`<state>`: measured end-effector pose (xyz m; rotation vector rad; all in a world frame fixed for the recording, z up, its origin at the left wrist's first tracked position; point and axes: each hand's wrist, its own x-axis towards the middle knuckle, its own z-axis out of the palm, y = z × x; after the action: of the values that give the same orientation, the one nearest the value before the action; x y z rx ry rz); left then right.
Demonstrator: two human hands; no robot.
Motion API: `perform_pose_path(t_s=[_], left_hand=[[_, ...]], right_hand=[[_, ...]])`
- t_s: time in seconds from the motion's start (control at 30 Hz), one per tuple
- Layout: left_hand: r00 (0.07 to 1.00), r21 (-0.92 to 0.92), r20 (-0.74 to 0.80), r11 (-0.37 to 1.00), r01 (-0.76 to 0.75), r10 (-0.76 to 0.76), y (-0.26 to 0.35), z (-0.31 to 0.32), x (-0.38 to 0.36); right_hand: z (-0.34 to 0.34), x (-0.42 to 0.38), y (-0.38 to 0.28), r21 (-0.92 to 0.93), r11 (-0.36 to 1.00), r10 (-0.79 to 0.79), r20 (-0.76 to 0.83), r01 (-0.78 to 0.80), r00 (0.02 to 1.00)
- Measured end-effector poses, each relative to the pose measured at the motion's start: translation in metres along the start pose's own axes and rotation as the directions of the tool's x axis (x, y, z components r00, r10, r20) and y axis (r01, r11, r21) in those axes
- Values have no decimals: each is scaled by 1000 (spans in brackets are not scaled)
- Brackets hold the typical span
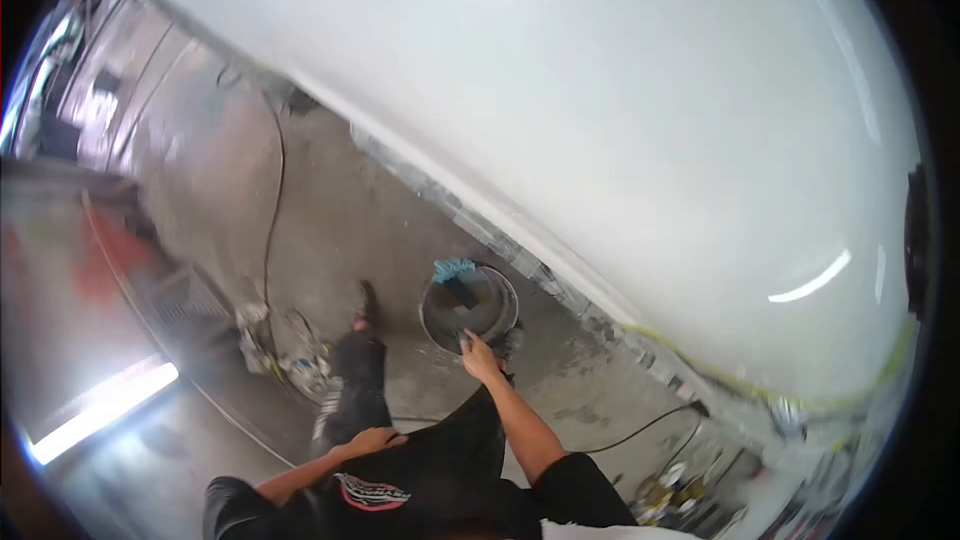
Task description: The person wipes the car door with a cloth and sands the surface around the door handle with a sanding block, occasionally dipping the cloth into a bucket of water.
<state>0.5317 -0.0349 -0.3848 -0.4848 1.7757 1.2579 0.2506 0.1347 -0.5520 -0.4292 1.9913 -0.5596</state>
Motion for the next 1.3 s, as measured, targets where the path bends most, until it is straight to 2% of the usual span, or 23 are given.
perform_pose_path(t_s=[0.03,0.1,0.13,0.17,0.2,0.23,0.27,0.37,0.4,0.47,0.53,0.6,0.7,0.8,0.87,0.9,0.97,1.0,1.03,1.1,1.17,1.23,1.3], left_hand=[[999,-60,-11,997,42,-43,-3,32,-1],[974,-225,-195,962,-156,113,1,53,-7],[965,-132,-262,991,-14,-22,9,45,-10],[841,-485,-368,853,192,-398,28,30,-6],[719,-589,-546,808,35,-430,33,16,-1],[601,-496,-680,867,46,-421,15,12,14],[537,-348,-730,907,238,-422,4,0,22],[460,-277,-768,879,387,-445,-57,26,80],[463,-396,-691,827,399,-555,-61,31,90],[420,-402,-698,803,441,-580,-60,19,103],[380,-413,-698,774,480,-607,-61,14,107],[375,-410,-699,770,489,-610,-65,11,111],[337,-419,-695,738,529,-636,-65,0,116],[352,-414,-686,739,532,-637,-71,-2,110],[394,-427,-668,759,492,-632,-69,-9,105],[412,-439,-663,770,462,-625,-69,-11,100],[434,-460,-666,792,401,-607,-71,-20,90],[438,-482,-661,792,376,-610,-70,-22,85],[401,-543,-651,764,348,-645,-79,-14,85],[411,-622,-577,706,340,-706,-85,-24,85],[458,-664,-445,627,409,-770,-78,-42,73],[487,-629,-431,640,442,-759,-92,-40,73],[486,-608,-421,636,475,-766,-96,-42,80]], right_hand=[[-4,23,1,9,999,-33,-42,34,999],[5,59,24,114,993,-41,-1,41,999],[7,78,29,2,999,42,83,-42,996],[17,101,46,-85,996,47,99,-39,994],[21,116,51,-88,994,76,108,-66,991],[26,133,54,-79,994,87,102,-79,991],[38,148,68,-82,995,64,71,-58,995],[74,222,104,-121,992,-28,-58,21,998],[84,239,118,-190,981,-58,-97,39,994],[124,283,172,-461,857,-391,-286,232,875],[158,337,234,-535,814,-311,-71,227,948],[154,327,196,-786,579,-343,6,216,939],[155,323,195,-718,601,-509,-3,352,861],[155,349,204,-641,694,-230,234,328,945],[113,325,194,-337,941,62,165,-3,984],[89,311,181,-143,976,184,146,-163,972],[43,295,169,-137,936,352,313,-325,882],[46,281,184,-350,933,179,266,-78,947],[11,220,105,-37,909,414,186,-415,891],[-2,152,89,329,862,356,151,-386,922],[-34,84,10,188,976,97,91,-113,991],[-93,31,-144,14,998,52,338,-60,940],[-130,6,-260,-297,898,-263,233,326,936]])
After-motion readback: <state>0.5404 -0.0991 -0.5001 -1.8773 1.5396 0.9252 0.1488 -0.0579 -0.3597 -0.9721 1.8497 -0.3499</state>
